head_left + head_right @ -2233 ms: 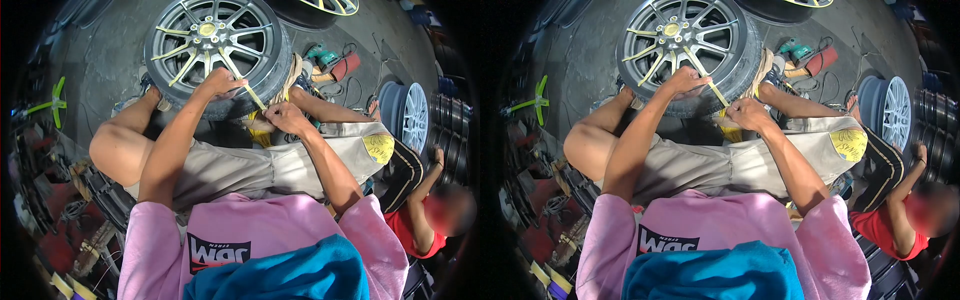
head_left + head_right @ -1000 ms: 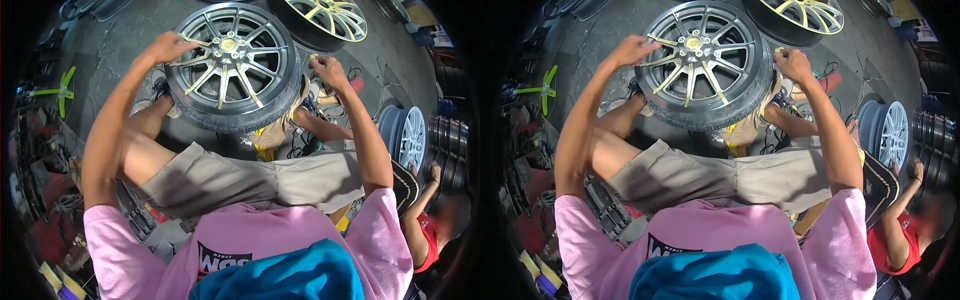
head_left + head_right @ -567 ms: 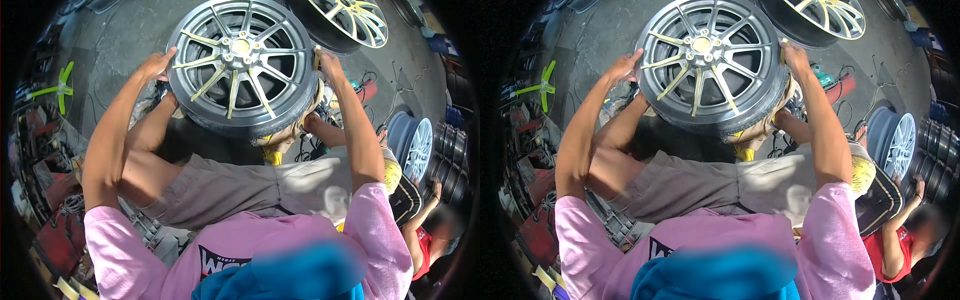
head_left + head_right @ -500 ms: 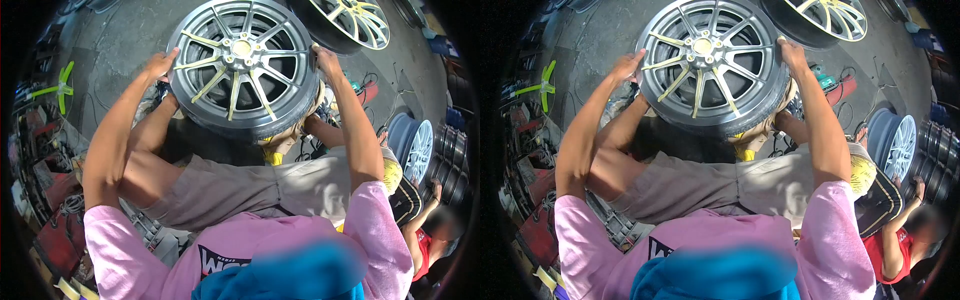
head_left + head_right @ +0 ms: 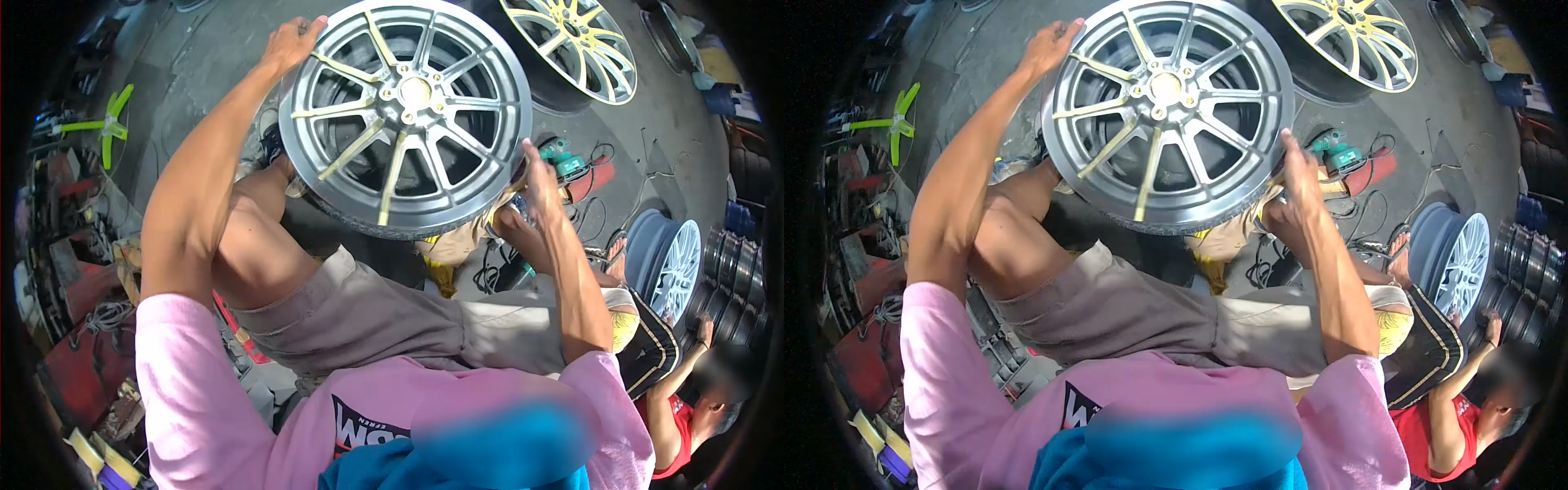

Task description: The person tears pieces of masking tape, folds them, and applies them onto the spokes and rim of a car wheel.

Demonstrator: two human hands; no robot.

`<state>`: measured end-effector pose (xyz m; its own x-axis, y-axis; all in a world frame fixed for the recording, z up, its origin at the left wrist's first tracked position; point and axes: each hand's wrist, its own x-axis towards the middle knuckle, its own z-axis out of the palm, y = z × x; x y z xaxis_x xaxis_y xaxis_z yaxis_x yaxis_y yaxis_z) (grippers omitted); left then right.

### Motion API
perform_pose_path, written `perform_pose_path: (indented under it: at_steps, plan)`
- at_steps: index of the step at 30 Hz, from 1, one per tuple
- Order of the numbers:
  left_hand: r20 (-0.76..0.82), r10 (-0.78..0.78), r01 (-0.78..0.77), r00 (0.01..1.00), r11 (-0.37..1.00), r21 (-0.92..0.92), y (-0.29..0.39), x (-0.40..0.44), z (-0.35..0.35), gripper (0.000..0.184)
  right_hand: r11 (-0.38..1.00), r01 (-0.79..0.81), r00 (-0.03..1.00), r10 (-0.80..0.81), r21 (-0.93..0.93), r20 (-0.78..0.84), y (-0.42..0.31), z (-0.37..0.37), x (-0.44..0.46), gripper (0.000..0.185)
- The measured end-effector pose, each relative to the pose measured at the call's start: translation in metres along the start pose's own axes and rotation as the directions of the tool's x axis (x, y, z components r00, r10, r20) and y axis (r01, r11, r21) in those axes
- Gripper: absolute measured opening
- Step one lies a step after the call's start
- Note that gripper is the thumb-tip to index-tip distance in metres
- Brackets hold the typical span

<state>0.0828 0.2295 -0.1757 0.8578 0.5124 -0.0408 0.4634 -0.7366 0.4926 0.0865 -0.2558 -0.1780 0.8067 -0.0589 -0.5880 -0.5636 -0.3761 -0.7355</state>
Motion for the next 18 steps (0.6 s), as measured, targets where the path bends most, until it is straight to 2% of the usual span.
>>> perform_pose_path:
  at_steps: [1, 3, 5, 6, 7, 10, 11, 12, 13, 14, 15, 16, 17, 18]
  plan:
    - [-0.05, 0.013, -0.014, 0.999, 1.0, -0.027, 0.008, 0.003, 0.001, 0.084, 0.971, -0.093, 0.985, 0.058, 0.219, 0.16, 0.009, 0.0, -0.002, 0.064]
    - [0.001, 0.02, -0.02, 1.0, 1.0, -0.011, 0.016, 0.005, 0.005, 0.08, 0.961, -0.124, 0.982, 0.082, 0.249, 0.17, 0.018, 0.005, -0.006, 0.056]
    - [0.096, -0.044, 0.051, 0.994, 0.996, -0.073, 0.005, 0.014, 0.021, 0.078, 0.957, -0.099, 0.993, 0.08, 0.272, 0.082, 0.013, 0.013, -0.013, 0.043]
    - [0.096, -0.044, 0.05, 0.994, 0.997, -0.066, -0.007, 0.017, 0.028, 0.078, 0.949, -0.104, 0.971, 0.031, 0.298, 0.239, 0.016, 0.009, -0.012, 0.042]
    - [0.092, -0.055, 0.064, 0.994, 0.992, -0.104, -0.02, 0.022, 0.033, 0.078, 0.947, -0.11, 0.969, 0.034, 0.303, 0.246, 0.023, 0.006, -0.001, 0.042]
    - [0.029, -0.034, 0.037, 0.999, 0.992, -0.121, -0.015, 0.015, 0.014, 0.079, 1.0, 0.025, 0.968, -0.028, 0.016, 0.25, 0.032, 0.001, 0.027, 0.043]
    - [-0.019, -0.017, 0.015, 1.0, 0.995, -0.1, -0.012, 0.014, 0.005, 0.079, 0.999, 0.037, 0.967, -0.041, 0.024, 0.249, 0.03, -0.004, 0.028, 0.043]
    - [-0.105, 0.021, -0.017, 0.994, 0.999, 0.04, -0.011, 0.01, 0.002, 0.074, 0.886, 0.351, 0.936, -0.322, -0.303, 0.144, 0.031, -0.01, 0.029, 0.041]
    - [-0.11, 0.028, -0.023, 0.994, 0.999, 0.042, -0.008, 0.011, -0.004, 0.074, 0.587, 0.532, 0.799, -0.587, -0.61, 0.131, 0.033, -0.015, 0.029, 0.038]
    - [-0.068, 0.033, -0.031, 0.997, 0.999, 0.034, 0.006, 0.002, -0.014, 0.068, 0.465, 0.629, 0.626, -0.778, -0.623, 0.05, 0.034, -0.015, 0.031, 0.036]
    - [-0.023, 0.038, -0.037, 0.999, 0.999, 0.024, 0.019, -0.009, -0.022, 0.063, 0.466, 0.627, 0.625, -0.779, -0.624, 0.046, 0.028, -0.018, 0.023, 0.036]
    - [-0.02, 0.041, -0.04, 0.999, 0.999, 0.022, 0.032, -0.019, -0.027, 0.063, 0.592, 0.651, 0.712, -0.694, -0.476, 0.111, 0.01, -0.023, 0.008, 0.037]
    - [0.006, 0.105, -0.104, 0.994, 0.989, -0.106, 0.045, -0.031, -0.031, 0.056, 0.706, 0.632, 0.773, -0.604, -0.32, 0.194, -0.011, -0.029, -0.012, 0.038]
    - [0.022, 0.172, -0.163, 0.985, 0.958, -0.236, 0.059, -0.044, -0.034, 0.049, 0.818, 0.513, 0.853, -0.452, -0.26, 0.261, -0.031, -0.031, -0.043, 0.032]
